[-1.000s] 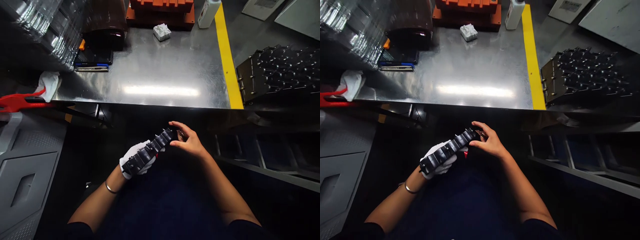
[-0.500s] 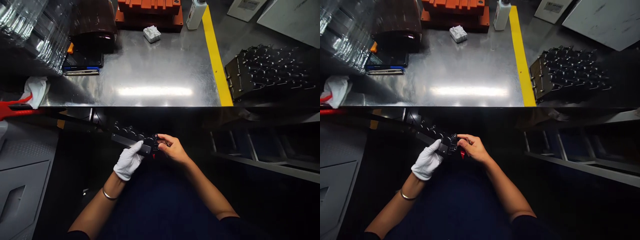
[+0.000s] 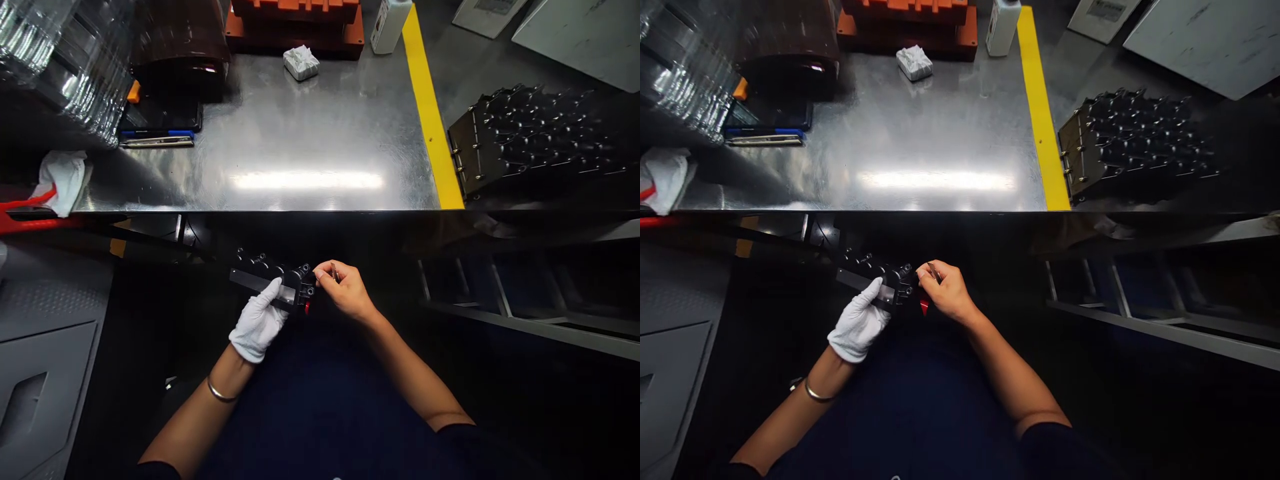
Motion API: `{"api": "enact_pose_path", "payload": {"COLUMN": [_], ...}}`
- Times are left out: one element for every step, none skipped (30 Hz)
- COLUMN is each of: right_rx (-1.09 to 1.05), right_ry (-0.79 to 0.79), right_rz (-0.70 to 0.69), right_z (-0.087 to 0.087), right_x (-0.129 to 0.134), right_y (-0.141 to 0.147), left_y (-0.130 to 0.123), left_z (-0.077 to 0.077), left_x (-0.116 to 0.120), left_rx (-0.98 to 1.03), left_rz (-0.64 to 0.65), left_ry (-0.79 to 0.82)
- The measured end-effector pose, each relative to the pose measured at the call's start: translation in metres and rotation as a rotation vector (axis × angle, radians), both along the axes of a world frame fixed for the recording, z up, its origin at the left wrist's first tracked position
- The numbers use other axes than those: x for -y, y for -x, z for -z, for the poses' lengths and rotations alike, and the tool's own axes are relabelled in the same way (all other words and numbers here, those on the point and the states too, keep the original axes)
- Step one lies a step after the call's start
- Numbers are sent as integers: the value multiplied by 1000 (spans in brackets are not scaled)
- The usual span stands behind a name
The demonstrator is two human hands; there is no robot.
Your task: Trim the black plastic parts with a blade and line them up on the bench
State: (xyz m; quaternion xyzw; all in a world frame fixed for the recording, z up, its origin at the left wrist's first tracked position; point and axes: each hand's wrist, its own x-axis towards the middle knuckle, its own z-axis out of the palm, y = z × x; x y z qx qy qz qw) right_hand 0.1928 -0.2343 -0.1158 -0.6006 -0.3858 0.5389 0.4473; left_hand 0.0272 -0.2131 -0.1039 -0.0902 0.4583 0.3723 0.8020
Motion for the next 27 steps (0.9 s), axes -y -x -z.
{"api": "enact_pose_path", "payload": {"right_rx": [-26, -64, -110, -153, -178, -171, -118, -20, 109, 241, 350, 421, 451, 454, 447, 447, 461, 483, 506, 523, 536, 545, 551, 560, 574, 589, 605], "right_ry": [-12, -17, -14, -5, 8, 15, 12, 0, -20, -48, -84, -135, -205, -296, -401, -507, -601, -679, -738, -777, -800, -812, -820, -826, -833, -840, -846], "right_rz": [7, 10, 8, 3, 1, 0, -2, -1, -3, -16, -47, -99, -170, -258, -352, -436, -502, -552, -579, -588, -584, -567, -541, -513, -489, -471, -455], "right_z": [2, 5, 9, 13, 17, 22, 26, 29, 31, 31, 28, 24, 18, 10, 2, -5, -12, -17, -21, -22, -22, -21, -20, -17, -15, -13, -11], "right_x": [1, 2, 2, 2, 1, 0, -2, -4, -6, -7, -8, -8, -7, -5, -3, -1, 1, 2, 3, 4, 4, 3, 3, 2, 2, 1, 1], "right_y": [3, 6, 9, 11, 13, 13, 12, 9, 5, 1, -4, -8, -11, -14, -15, -15, -15, -14, -13, -12, -10, -10, -9, -10, -10, -11, -11], "left_y": [0, 1, 1, 2, 3, 4, 6, 8, 11, 15, 19, 23, 27, 31, 34, 37, 38, 38, 38, 36, 35, 33, 31, 29, 28, 26, 25], "left_z": [0, 0, 1, 1, 1, 1, 1, 1, 1, 2, 2, 2, 2, 1, 0, -2, -4, -7, -9, -10, -11, -11, -10, -8, -6, -4, -2], "left_x": [-1, -2, -3, -4, -5, -5, -5, -5, -4, -4, -3, -2, -1, 0, 1, 1, 1, 1, 1, 1, 1, 2, 4, 6, 8, 9, 11], "left_rx": [30, 68, 103, 131, 145, 145, 132, 107, 71, 27, -17, -56, -90, -115, -130, -138, -141, -137, -127, -115, -105, -98, -90, -81, -71, -64, -62], "left_rz": [-10, -20, -32, -45, -60, -70, -67, -49, -22, 13, 57, 107, 159, 209, 258, 310, 358, 399, 435, 457, 461, 443, 408, 373, 341, 317, 297], "left_ry": [43, 89, 132, 166, 186, 195, 194, 184, 161, 122, 64, -12, -100, -191, -275, -344, -394, -430, -452, -462, -460, -450, -432, -409, -382, -351, -318]}}
